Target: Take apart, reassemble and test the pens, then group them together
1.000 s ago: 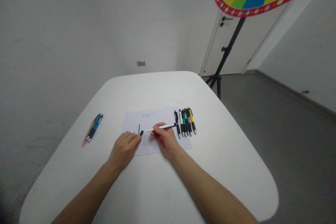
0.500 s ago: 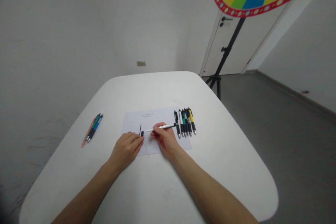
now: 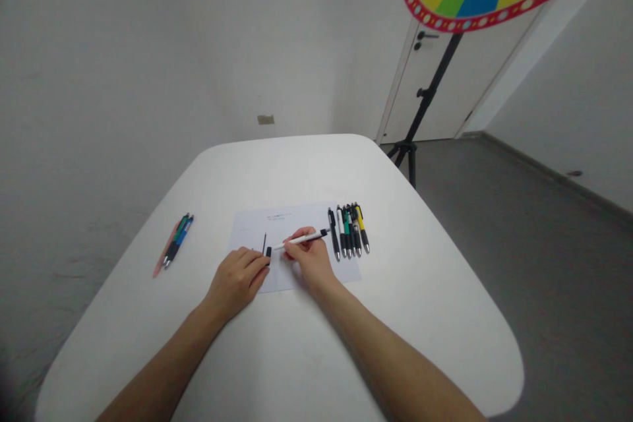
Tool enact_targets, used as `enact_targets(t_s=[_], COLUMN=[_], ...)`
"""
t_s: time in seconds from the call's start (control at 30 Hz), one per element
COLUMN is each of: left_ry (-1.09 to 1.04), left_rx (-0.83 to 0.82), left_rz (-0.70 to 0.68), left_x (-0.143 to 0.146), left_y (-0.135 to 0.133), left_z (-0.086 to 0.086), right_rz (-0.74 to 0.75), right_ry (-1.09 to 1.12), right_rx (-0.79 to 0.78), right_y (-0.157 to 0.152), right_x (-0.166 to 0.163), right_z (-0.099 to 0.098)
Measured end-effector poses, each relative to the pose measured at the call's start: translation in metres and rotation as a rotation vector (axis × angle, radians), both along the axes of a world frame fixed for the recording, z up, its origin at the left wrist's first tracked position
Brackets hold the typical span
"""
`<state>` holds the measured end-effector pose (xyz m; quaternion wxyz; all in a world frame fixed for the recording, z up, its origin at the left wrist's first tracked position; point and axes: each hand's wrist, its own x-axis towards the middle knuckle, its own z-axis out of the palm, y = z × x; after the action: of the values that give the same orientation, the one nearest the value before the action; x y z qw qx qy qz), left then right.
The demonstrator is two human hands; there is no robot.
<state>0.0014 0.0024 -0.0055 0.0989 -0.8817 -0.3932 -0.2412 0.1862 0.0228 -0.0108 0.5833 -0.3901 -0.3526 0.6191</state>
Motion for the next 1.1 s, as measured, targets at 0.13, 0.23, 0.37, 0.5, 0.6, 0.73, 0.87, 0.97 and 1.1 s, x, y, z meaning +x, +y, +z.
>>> enact_targets(t_s=[0.13, 0.23, 0.37, 0.5, 0.6, 0.73, 0.87, 0.97, 1.1], left_ry=[-0.004, -0.012, -0.024, -0.018, -0.029, -0.061, -0.006, 0.062, 0.111], left_rx=[-0.003, -0.007, -0.016, -0.018, -0.017, -0.004, -0.001, -0.010, -0.025], left_rz=[0.006, 0.003, 0.003, 0.008, 0.008, -0.005, -0.049, -0.055, -0.011], left_x=[-0.0004, -0.0001, 0.0002, 0.0002, 0.0002, 0.0009, 0.0030, 0.0049, 0.0061], left_y=[-0.0003, -0.0005, -0.0005, -0.0004, -0.0006, -0.0022, -0.0047, -0.0059, -0.0062], left_z=[0.0014, 0.0014, 0.0014, 0.0016, 0.0015, 0.0027, 0.0050, 0.0051, 0.0025], right_rz=[-0.047, -0.023, -0.008, -0.014, -0.025, -0.054, -0.051, -0.047, -0.050], right_ry=[-0.303, -0.449, -0.528, -0.531, -0.534, -0.551, -0.537, -0.539, -0.545], right_rx=[0.122, 0.180, 0.204, 0.191, 0.196, 0.199, 0.180, 0.175, 0.179], right_y=[-0.0022, -0.0057, -0.0082, -0.0073, -0.0060, -0.0042, -0.0029, -0.0025, -0.0024], right_x=[0.0002, 0.0010, 0.0013, 0.0012, 0.0013, 0.0018, 0.0017, 0.0016, 0.0019], right_z=[-0.0023, -0.0001, 0.0022, 0.0006, -0.0016, -0.0041, -0.0055, -0.0062, -0.0068])
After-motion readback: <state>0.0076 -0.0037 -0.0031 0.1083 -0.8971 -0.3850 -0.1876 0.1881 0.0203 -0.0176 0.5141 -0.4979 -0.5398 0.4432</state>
